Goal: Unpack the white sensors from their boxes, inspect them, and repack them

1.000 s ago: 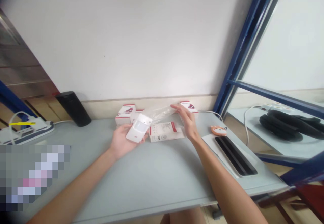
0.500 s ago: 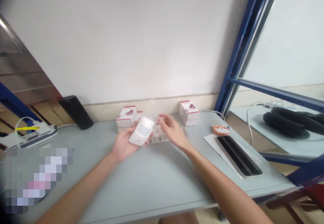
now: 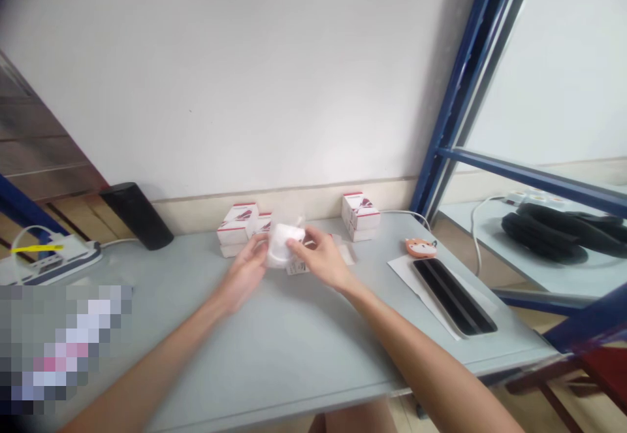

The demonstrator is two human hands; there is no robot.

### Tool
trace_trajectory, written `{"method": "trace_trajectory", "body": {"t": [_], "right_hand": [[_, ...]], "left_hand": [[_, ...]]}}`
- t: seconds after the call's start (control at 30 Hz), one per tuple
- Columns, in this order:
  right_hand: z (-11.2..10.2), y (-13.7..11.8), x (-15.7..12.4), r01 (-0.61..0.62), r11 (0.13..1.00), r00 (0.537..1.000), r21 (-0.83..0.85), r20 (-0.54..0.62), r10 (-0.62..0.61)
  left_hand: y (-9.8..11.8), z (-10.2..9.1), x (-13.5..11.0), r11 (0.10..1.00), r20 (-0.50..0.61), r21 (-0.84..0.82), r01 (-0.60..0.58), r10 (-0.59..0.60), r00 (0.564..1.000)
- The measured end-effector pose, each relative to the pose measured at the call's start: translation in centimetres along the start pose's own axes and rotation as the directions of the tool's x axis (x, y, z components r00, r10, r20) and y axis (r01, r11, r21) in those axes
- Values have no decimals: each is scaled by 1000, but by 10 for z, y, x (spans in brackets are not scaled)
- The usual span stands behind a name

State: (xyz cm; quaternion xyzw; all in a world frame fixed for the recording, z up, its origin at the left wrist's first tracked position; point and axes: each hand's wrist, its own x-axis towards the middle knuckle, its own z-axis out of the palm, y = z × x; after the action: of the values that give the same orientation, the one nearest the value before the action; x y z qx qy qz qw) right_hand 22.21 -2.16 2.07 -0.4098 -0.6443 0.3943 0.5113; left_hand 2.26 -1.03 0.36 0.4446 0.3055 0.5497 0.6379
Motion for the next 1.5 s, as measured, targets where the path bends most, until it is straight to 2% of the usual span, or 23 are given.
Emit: {"method": "trace_trajectory", "body": {"t": [0.1,0.17,0.3,0.43,0.53,0.6,0.67,0.8,0.93,1.0,1.13,1.23,1.37,1.43,1.5], "right_hand": [[3,-1,1,87,986,987,-141,-121,-105],[2,2,2,108,970,977,-220,-156,-144],[2,16,5,84,952,973,-295,-183,-143],[4,30,6,141,939,968,-315,-155,-197],[0,32,7,118,953,989,-278,-51,-137],[-4,31,9,84,955,996,-284,30,-78],[-9,30,9,57,935,997,-350,60,-38],[-14,31,9,143,806,990,-575,93,-110],[-16,31,6,256,655,966,-711,215,-145],[-17,30,4,272,636,962,-722,224,-158],[-16,26,4,263,682,965,-682,177,-195],[-15,26,6,244,696,970,-675,182,-163],[-11,26,5,246,641,964,-727,255,-81],[-10,26,3,272,592,954,-759,291,-65],[-8,25,2,281,527,954,-802,294,-60]], "left_hand": [[-5,6,3,983,-49,126,-131,138,989],[-9,11,4,969,-62,165,-185,197,978],[-21,13,5,935,-13,276,-223,236,972],[-25,5,8,905,-5,326,-274,291,957],[-20,0,10,916,-3,311,-253,267,964],[-16,-3,10,898,23,363,-249,259,966],[-13,-6,8,855,59,458,-242,243,968],[-13,-15,7,766,117,619,-174,129,985],[-17,-26,14,633,178,751,-188,81,981],[-18,-32,17,586,241,776,-234,68,968],[-14,-37,16,545,307,790,-282,48,951],[-7,-33,11,576,281,770,-273,79,957],[-3,-27,10,732,232,642,-229,99,968],[-7,-27,12,744,244,635,-208,62,968],[-12,-29,14,719,260,666,-196,22,965]]}}
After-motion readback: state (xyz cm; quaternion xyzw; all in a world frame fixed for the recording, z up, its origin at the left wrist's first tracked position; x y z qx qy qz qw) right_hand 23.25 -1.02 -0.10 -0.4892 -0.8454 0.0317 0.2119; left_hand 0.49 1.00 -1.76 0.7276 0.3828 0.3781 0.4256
